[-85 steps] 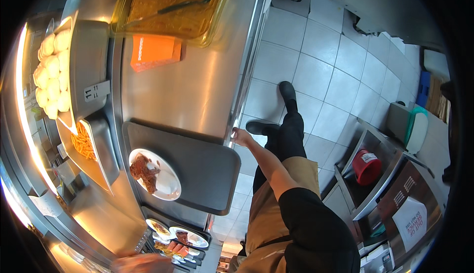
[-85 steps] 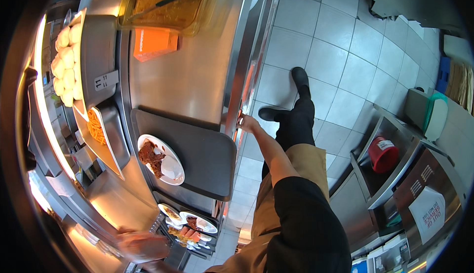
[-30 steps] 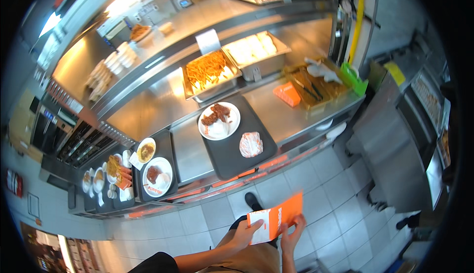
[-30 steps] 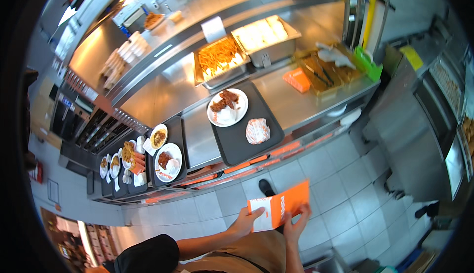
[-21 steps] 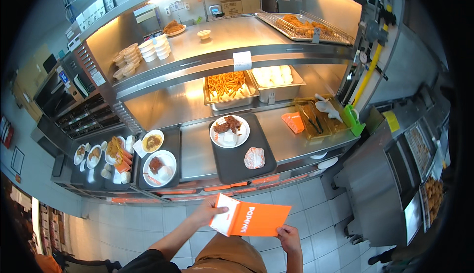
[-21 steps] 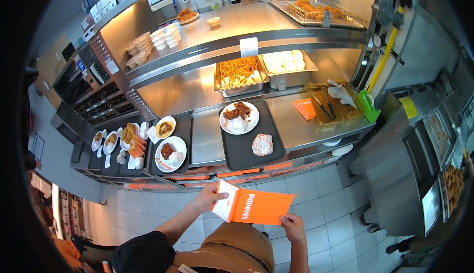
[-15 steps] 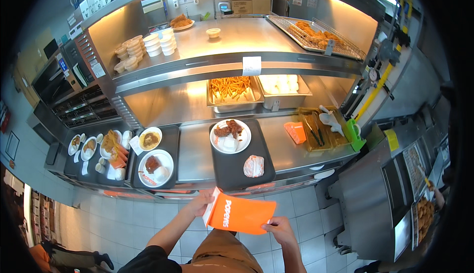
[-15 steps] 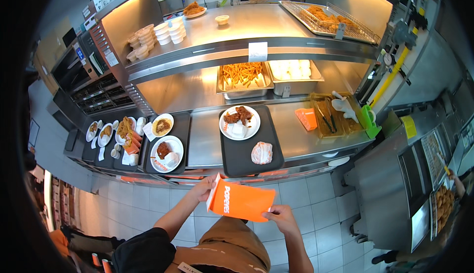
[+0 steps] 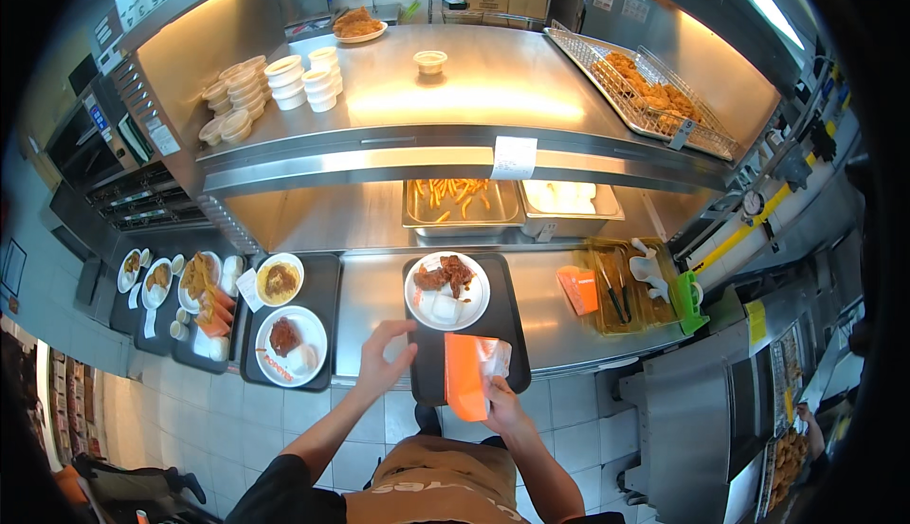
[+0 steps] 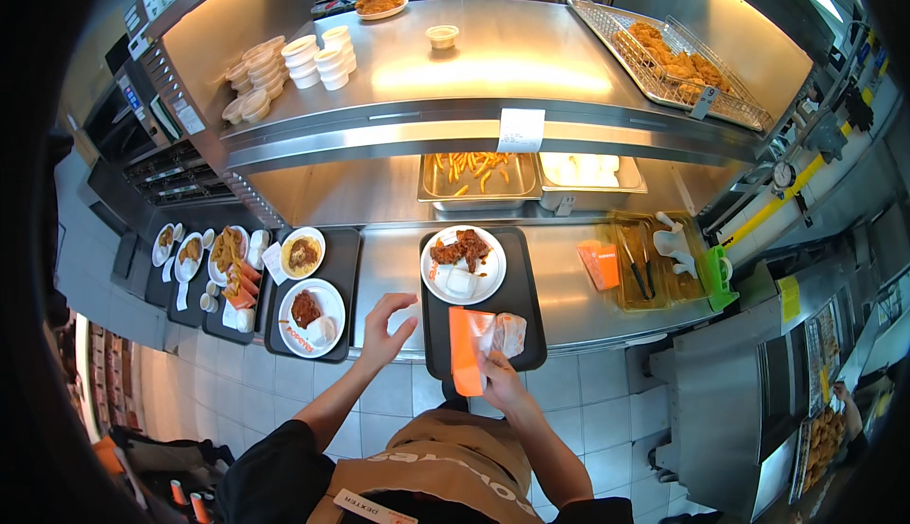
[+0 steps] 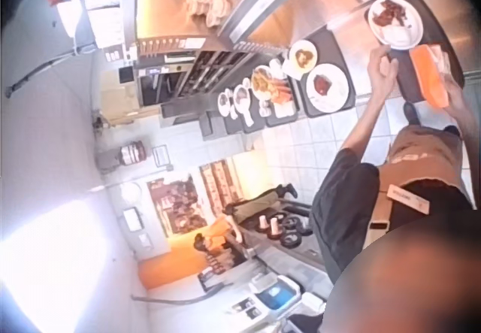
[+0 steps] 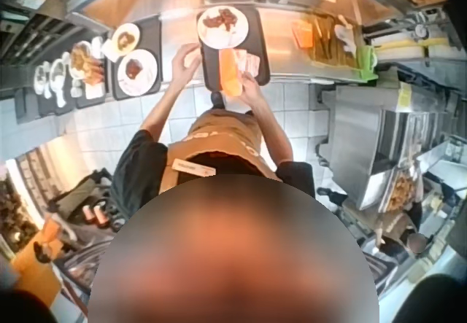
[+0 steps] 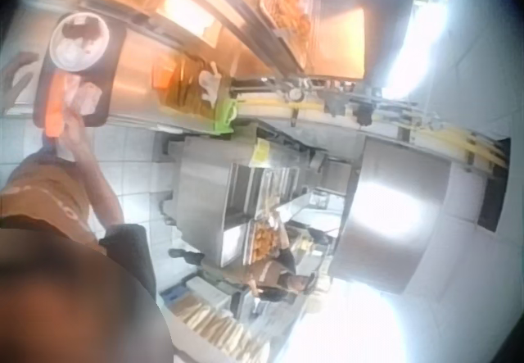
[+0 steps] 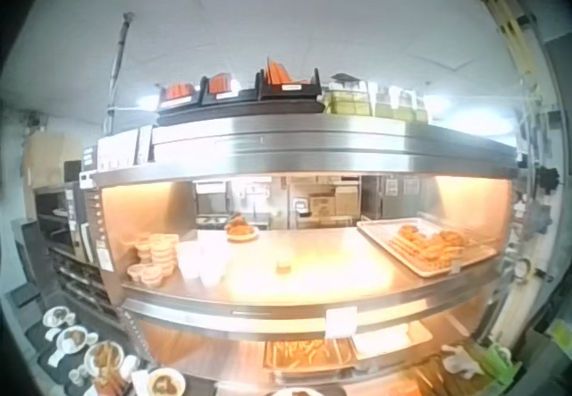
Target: The person assembles multiple fried chicken meals by placing fried chicken pieces onto plates using tongs, then scooping french fries into paper bags and placing them on trays. The person also adds small sauce cups and napkins to each tray before handing completed orders to a coworker.
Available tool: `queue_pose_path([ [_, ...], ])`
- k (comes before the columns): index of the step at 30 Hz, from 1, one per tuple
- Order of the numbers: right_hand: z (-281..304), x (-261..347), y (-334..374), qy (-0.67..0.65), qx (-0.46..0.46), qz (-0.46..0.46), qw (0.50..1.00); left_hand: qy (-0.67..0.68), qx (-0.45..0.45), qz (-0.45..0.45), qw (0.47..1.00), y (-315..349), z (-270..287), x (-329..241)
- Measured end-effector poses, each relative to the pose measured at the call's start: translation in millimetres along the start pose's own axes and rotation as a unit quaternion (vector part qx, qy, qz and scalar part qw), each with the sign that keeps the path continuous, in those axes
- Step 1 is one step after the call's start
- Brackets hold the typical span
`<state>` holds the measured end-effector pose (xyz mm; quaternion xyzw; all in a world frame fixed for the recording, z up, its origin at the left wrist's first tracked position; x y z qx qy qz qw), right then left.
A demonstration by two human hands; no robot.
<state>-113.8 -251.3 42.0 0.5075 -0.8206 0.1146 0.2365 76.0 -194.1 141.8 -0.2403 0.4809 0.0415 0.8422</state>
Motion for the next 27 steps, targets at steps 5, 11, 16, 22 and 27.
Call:
queue_pose_path([
  [5, -36.0, 1.5, -45.8, -0.022, -0.048, -0.031, 0.998, -0.171, 0.217, -0.333, 0.902, -32.9, -46.1, -140.8],
  [11, -82.5, 53.9, -74.4, 0.437, 0.092, -0.002, 0.895, -0.246, 0.364, -0.186, 0.879, -31.9, -15.0, -119.6],
  [16, -122.6, 98.3, -74.5, 0.575, 0.151, 0.158, 0.789, -0.311, 0.386, -0.232, 0.837, 4.5, -58.6, -105.2],
  [22, -166.1, 99.6, -72.6, 0.764, 0.300, 0.087, 0.565, -0.220, 0.471, 0.296, 0.802, -2.2, -136.0, 57.5],
  [27, -150.7, 137.8, -61.3, 0.819, 0.370, 0.075, 0.432, -0.289, 0.453, 0.215, 0.816, -70.0, -245.3, 94.9],
])
Point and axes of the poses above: each hand's wrist, its own y-axis away from the middle knuckle, its own z-axis out of the back of the hand, x = y × z, the point moved 9 cm from there along -y, towards the middle knuckle, and after that the axes turned 4 degrees about x, right-handed, at the moved point
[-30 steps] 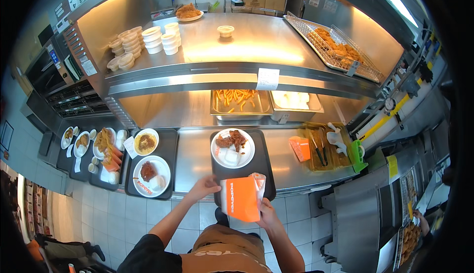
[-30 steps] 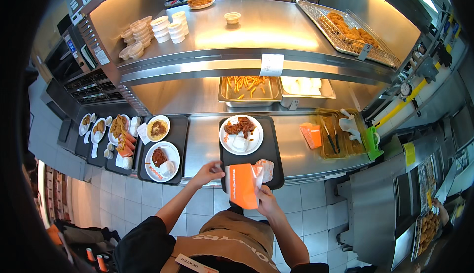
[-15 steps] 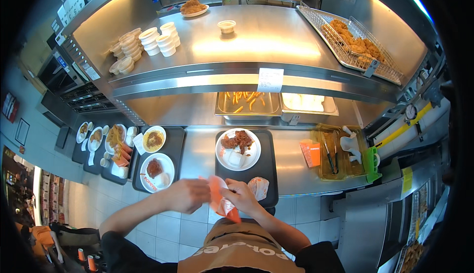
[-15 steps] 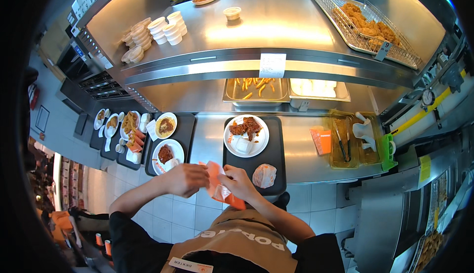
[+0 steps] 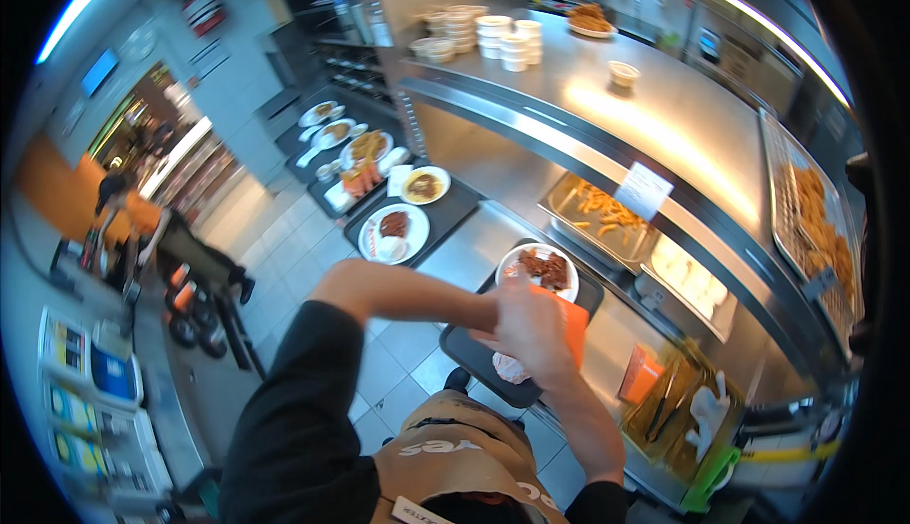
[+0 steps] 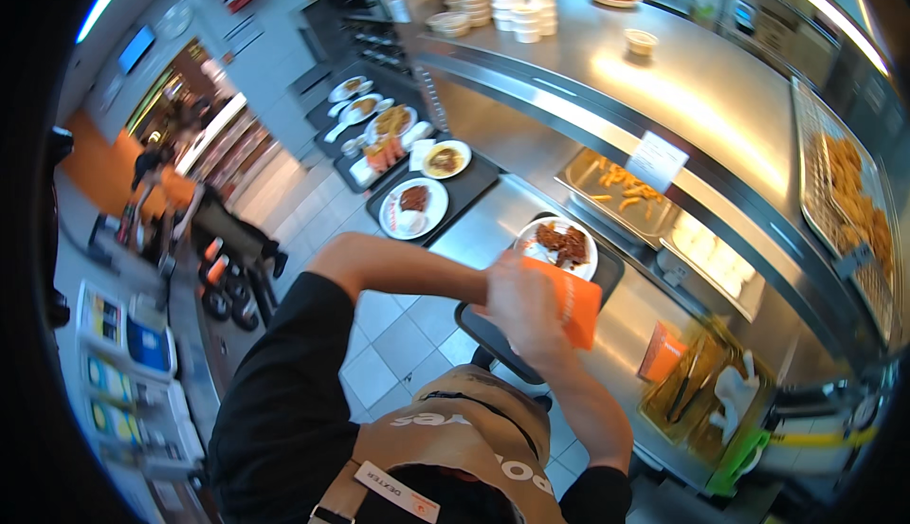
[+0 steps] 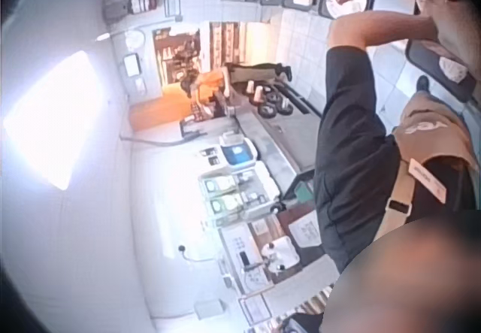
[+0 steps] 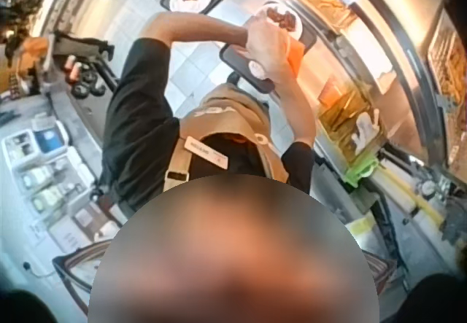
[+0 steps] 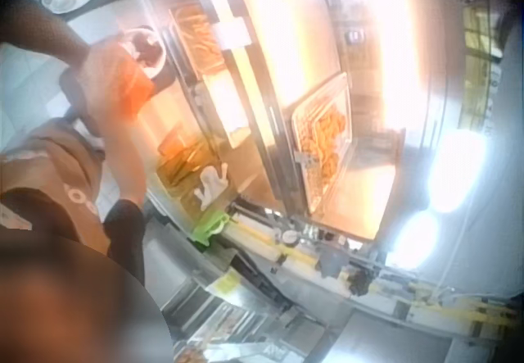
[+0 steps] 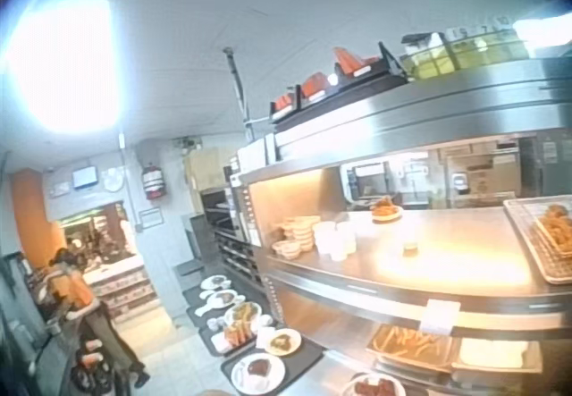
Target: The person assembles multiple fried chicken meals by placing fried chicken pieces onto plates using tongs, then scooping french fries into paper bags and placing them on trays. The person also adds small sauce cups and napkins to each tray before handing completed orders to a coworker.
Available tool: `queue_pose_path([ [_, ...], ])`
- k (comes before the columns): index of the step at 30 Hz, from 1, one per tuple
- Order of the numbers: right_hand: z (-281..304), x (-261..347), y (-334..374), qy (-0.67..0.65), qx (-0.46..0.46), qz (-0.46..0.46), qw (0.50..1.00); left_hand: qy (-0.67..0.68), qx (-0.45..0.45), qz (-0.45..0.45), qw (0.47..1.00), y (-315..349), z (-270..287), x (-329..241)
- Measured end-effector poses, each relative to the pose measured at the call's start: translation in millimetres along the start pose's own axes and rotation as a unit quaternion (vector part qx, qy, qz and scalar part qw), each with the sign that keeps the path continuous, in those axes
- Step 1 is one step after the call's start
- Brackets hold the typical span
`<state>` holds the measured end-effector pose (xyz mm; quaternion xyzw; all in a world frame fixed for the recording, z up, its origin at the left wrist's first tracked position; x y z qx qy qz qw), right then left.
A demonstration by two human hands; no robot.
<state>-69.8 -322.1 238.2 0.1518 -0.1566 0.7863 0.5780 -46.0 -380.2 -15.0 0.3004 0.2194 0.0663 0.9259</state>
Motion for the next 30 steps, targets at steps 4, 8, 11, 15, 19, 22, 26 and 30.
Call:
queue_pose_path([
  [4, 16.9, -54.1, 43.4, 0.068, 0.017, -0.038, 0.997, -0.048, -0.023, -0.014, 0.999, -83.9, 19.6, -68.8],
  [8, 27.7, -91.9, 83.4, 0.081, 0.043, -0.121, 0.988, -0.081, -0.023, -0.021, 0.996, -131.9, 23.6, -114.3],
  [11, 28.1, -102.2, 112.0, 0.077, 0.059, -0.171, 0.981, -0.093, -0.016, -0.026, 0.995, -152.1, 17.1, -135.2],
  [15, 32.5, -108.1, 137.5, 0.061, 0.030, -0.160, 0.985, -0.115, 0.003, -0.038, 0.993, -168.2, 4.4, -153.9],
  [19, 28.0, -112.5, 147.5, 0.085, 0.044, -0.150, 0.984, -0.133, 0.024, -0.051, 0.989, -165.2, -4.6, -160.0],
  [22, 27.7, -123.5, 155.1, 0.098, 0.054, -0.189, 0.976, -0.135, 0.037, -0.062, 0.988, -141.1, 4.8, -169.2],
  [26, 41.0, -155.4, 183.3, 0.086, 0.023, -0.242, 0.966, -0.110, 0.013, -0.124, 0.986, -56.4, 49.5, -190.3],
  [30, 41.8, -195.8, 220.3, 0.039, -0.030, -0.293, 0.955, 0.299, -0.278, -0.289, 0.866, 100.1, 121.0, -133.8],
])
Point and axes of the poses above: each hand's wrist, its own y-axis away from the middle knuckle, its own z-axis out of the back of the hand, x = y × z, the point moved 9 cm from there along -y, towards the middle knuckle, and after that the axes turned 4 degrees about x, right-handed, at the moved point
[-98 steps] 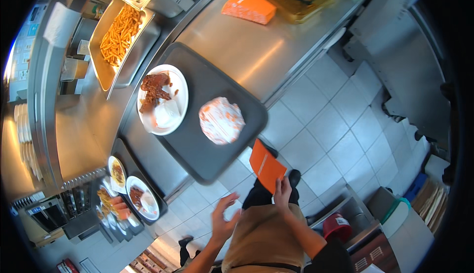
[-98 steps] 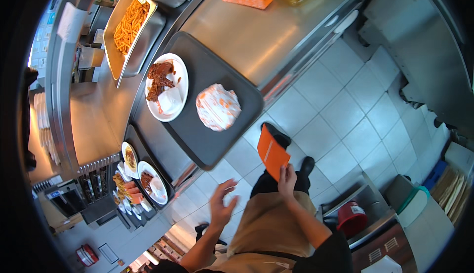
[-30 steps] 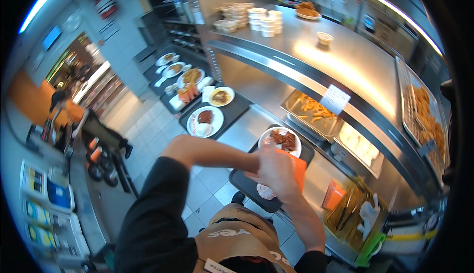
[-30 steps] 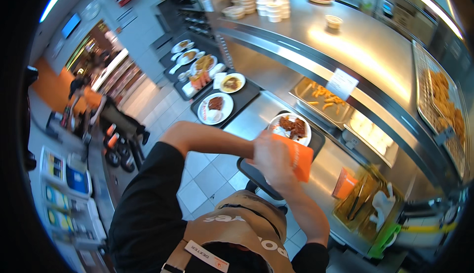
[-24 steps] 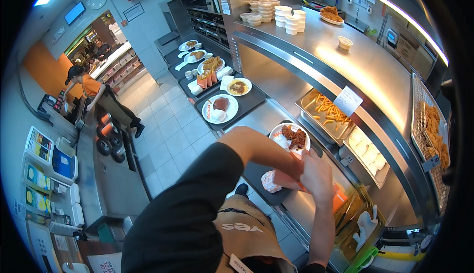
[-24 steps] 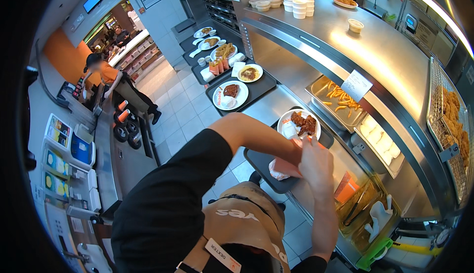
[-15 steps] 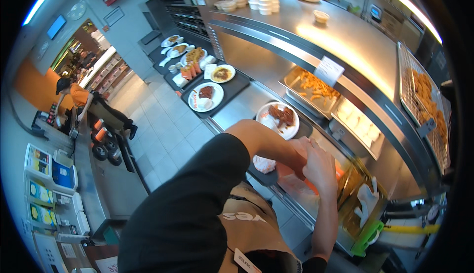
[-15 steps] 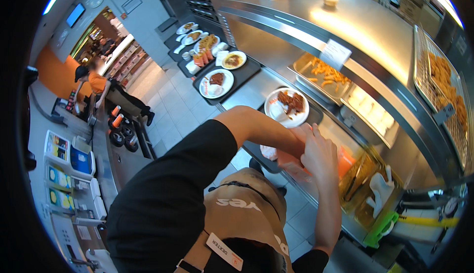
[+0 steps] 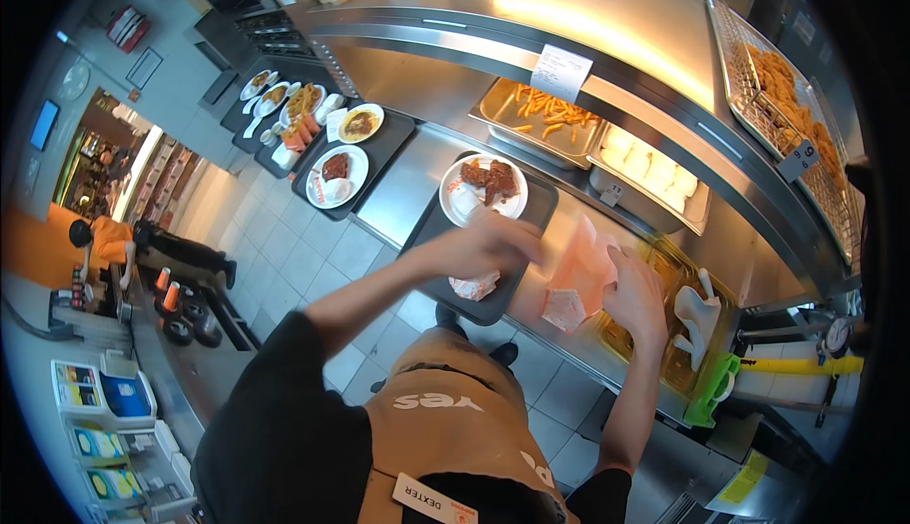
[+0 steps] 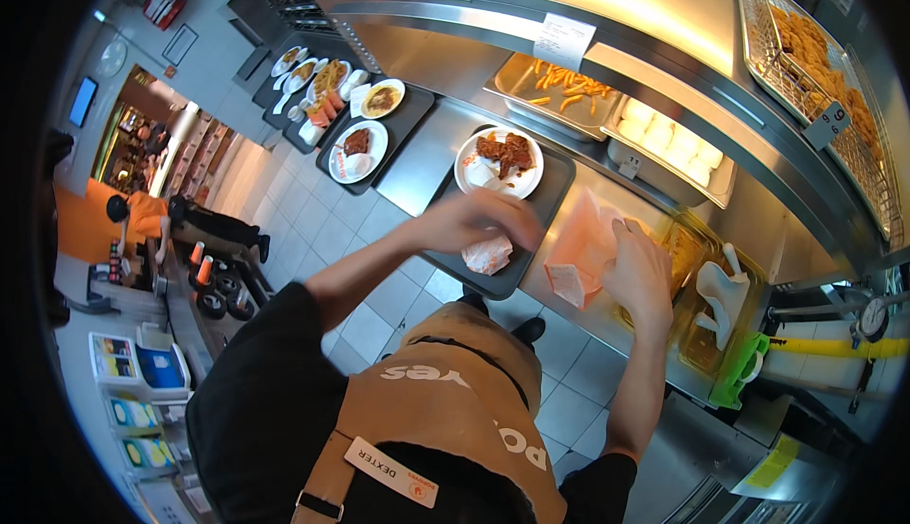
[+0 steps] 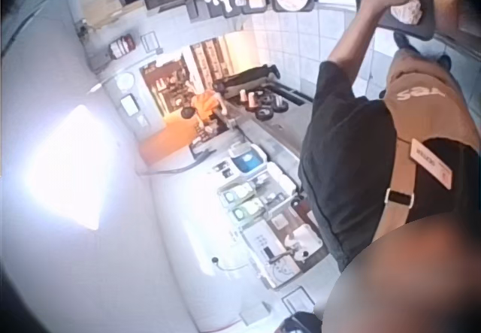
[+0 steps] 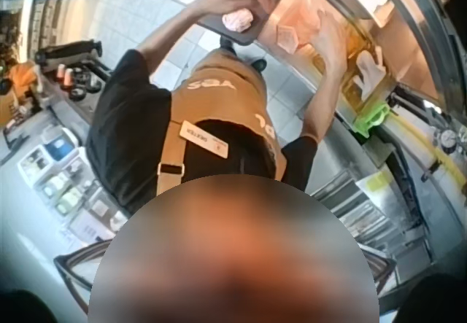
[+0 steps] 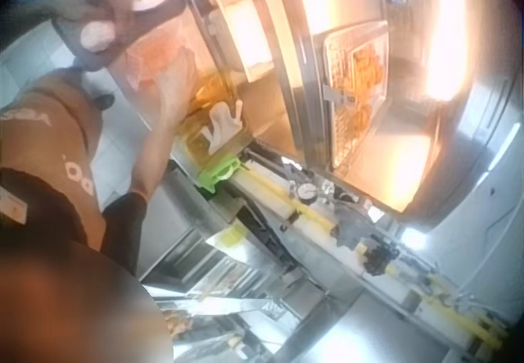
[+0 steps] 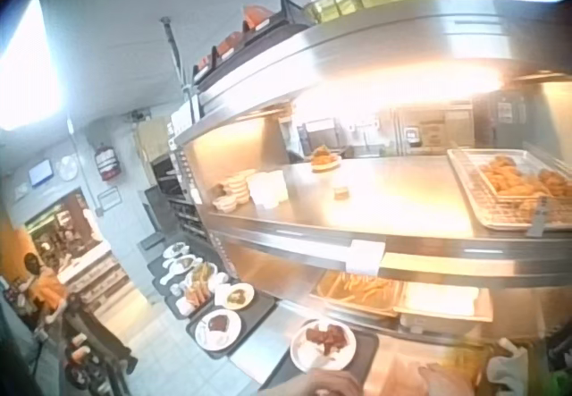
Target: The person assembles multiple fried chicken meals by placing fried chicken pieces onto plates using tongs, then scooping french fries into paper bags and placing them on trays. The person also adds small sauce cups and napkins to each tray before handing completed orders to a coworker.
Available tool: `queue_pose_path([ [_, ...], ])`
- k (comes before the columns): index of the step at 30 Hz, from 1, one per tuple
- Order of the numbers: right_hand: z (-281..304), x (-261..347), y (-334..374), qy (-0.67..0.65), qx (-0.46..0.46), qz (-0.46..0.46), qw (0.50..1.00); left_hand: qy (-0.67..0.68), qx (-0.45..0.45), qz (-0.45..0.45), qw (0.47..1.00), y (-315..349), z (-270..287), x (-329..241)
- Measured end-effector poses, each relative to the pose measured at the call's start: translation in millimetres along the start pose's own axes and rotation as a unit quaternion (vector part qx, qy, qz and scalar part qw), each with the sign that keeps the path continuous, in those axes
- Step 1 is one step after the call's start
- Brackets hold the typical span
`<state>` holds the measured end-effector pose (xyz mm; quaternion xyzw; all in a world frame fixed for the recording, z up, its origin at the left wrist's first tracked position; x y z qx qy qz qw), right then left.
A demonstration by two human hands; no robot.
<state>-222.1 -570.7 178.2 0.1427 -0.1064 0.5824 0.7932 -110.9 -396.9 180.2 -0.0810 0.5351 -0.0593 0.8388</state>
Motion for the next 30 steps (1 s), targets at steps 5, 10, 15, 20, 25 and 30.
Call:
queue_pose_path([
  [5, -8.7, -12.4, 4.4, -0.082, -0.057, -0.001, 0.995, -0.136, -0.139, 0.426, 0.884, 144.0, 33.6, 180.1],
  [10, -20.1, -0.2, 1.1, -0.088, -0.065, -0.017, 0.994, 0.051, -0.117, 0.455, 0.881, 146.1, -42.9, 319.4],
  [15, -22.8, 13.5, 10.4, -0.067, -0.154, -0.009, 0.986, -0.037, -0.059, 0.557, 0.827, 131.2, -61.1, 300.6],
  [20, -44.1, -4.3, 15.6, -0.215, -0.087, -0.171, 0.958, -0.022, -0.081, 0.454, 0.887, 126.2, -101.4, 253.5],
  [25, -36.4, 28.3, 11.9, -0.218, -0.161, -0.132, 0.953, 0.327, -0.228, 0.406, 0.822, 173.9, -59.1, 267.1],
  [30, -52.8, 90.3, -3.1, -0.182, -0.116, -0.136, 0.967, 0.545, -0.294, 0.149, 0.771, 193.8, 89.9, 183.3],
])
Point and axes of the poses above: each hand's wrist, its own y-axis away from the middle knuckle, its own z-axis out of the back of the hand, x = y × z, the point moved 9 cm from there along -y, towards the middle knuckle, and after that the axes turned 4 degrees about x, right-handed, at the moved point
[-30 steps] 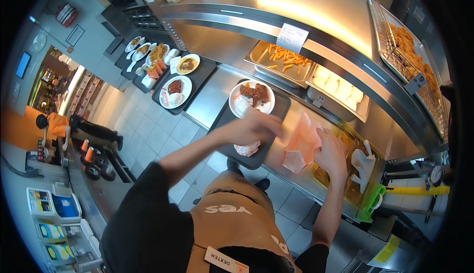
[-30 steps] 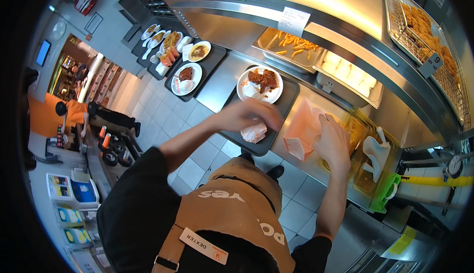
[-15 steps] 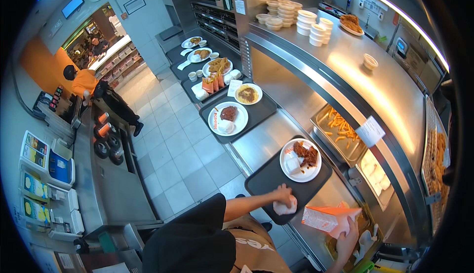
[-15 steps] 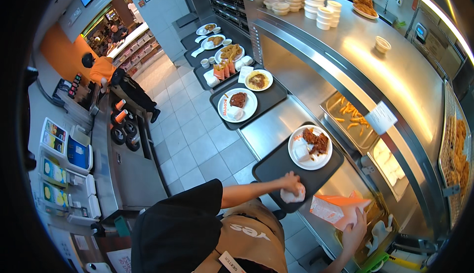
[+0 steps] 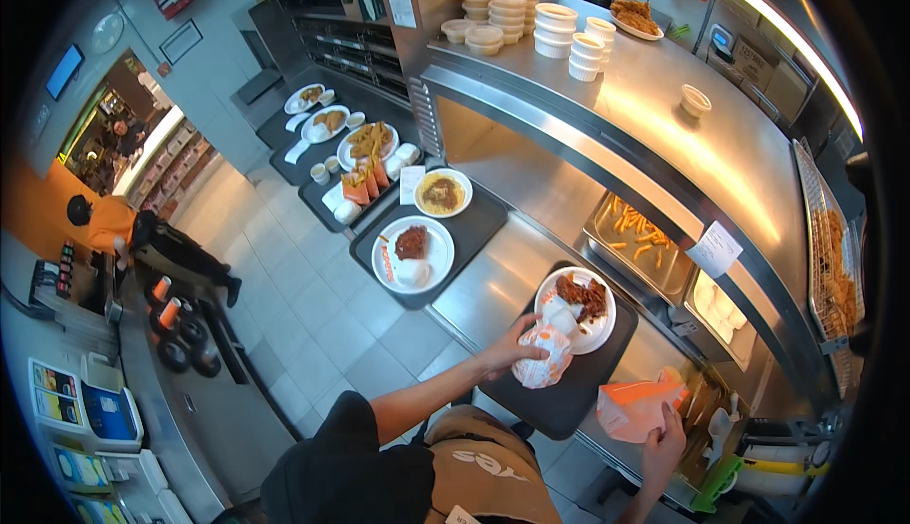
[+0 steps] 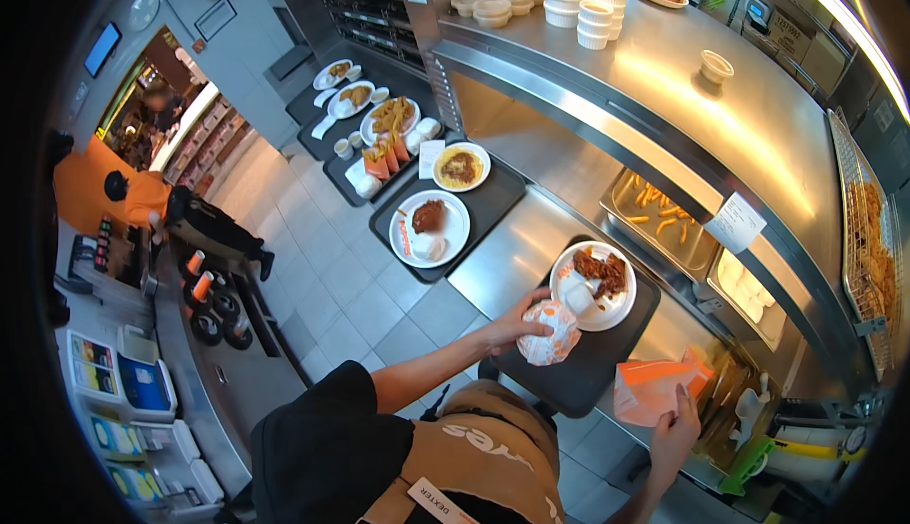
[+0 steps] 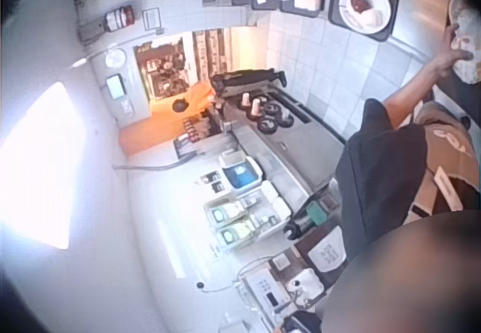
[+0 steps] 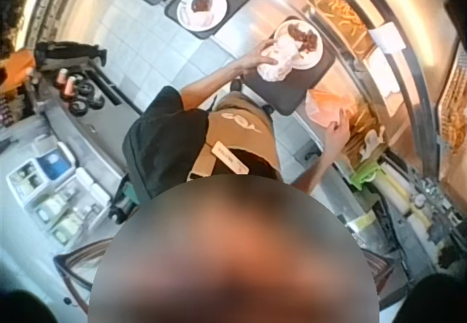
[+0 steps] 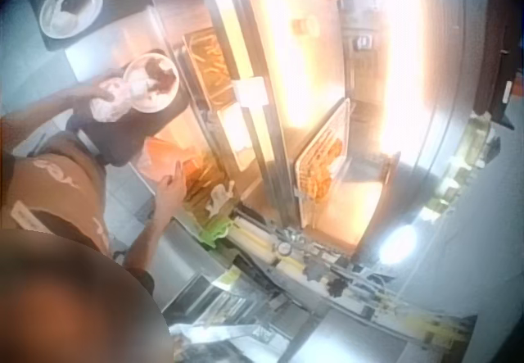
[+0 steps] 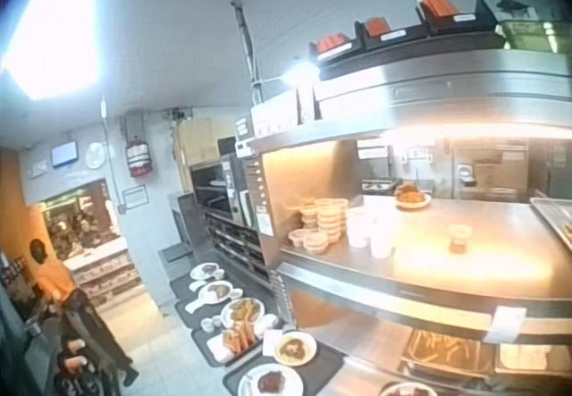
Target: The person assembles multiple fried chicken meals by placing fried chicken pieces onto plates using tongs, then scooping french fries into paper bags and placing them on trays. The person also adds small sauce cups and napkins to each tray before handing completed orders to a coworker.
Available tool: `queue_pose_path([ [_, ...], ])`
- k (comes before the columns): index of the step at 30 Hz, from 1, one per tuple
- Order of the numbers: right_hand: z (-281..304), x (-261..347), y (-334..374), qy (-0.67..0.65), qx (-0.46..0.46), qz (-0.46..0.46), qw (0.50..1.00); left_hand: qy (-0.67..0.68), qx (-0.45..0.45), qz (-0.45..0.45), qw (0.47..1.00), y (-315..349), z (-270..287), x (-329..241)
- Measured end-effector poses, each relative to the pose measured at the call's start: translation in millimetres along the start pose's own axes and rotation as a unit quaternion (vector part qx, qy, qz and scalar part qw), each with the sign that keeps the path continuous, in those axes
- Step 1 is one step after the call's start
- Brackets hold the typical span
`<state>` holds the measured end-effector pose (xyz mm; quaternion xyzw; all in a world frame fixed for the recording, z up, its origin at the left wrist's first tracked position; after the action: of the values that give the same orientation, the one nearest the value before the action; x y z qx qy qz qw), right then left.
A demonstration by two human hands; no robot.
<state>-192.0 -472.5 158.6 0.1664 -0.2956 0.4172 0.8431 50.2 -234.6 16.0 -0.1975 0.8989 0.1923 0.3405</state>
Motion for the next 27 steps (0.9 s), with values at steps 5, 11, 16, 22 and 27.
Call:
queue_pose_path([
  [5, -55.4, 59.3, -11.3, 0.085, 0.034, 0.041, 0.995, -0.110, 0.118, -0.121, 0.979, -15.7, -110.3, -113.4],
  [11, -91.1, 48.8, -16.3, -0.003, 0.148, 0.011, 0.989, -0.481, 0.129, -0.179, 0.848, -21.5, -190.8, -75.7],
  [16, -88.9, 35.5, 12.3, -0.156, 0.129, 0.041, 0.978, -0.772, 0.300, -0.123, 0.547, -11.6, -210.5, -12.8],
  [22, -78.7, 13.3, 25.9, -0.215, 0.173, 0.012, 0.961, -0.841, 0.434, 0.035, 0.322, -41.1, -202.0, 55.3],
  [27, -91.8, 6.8, 26.0, -0.165, 0.107, 0.033, 0.980, -0.734, 0.383, 0.213, 0.519, -91.1, -98.0, 124.7],
])
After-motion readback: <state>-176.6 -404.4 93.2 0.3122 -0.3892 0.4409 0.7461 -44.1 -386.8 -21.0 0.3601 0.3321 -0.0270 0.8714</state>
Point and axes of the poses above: each hand's wrist, its own y-axis away from the middle knuckle, its own z-axis out of the back of the hand, x = y × z, the point moved 9 cm from there along -y, towards the middle knuckle, and after that the axes turned 4 degrees about x, right-handed, at the moved point
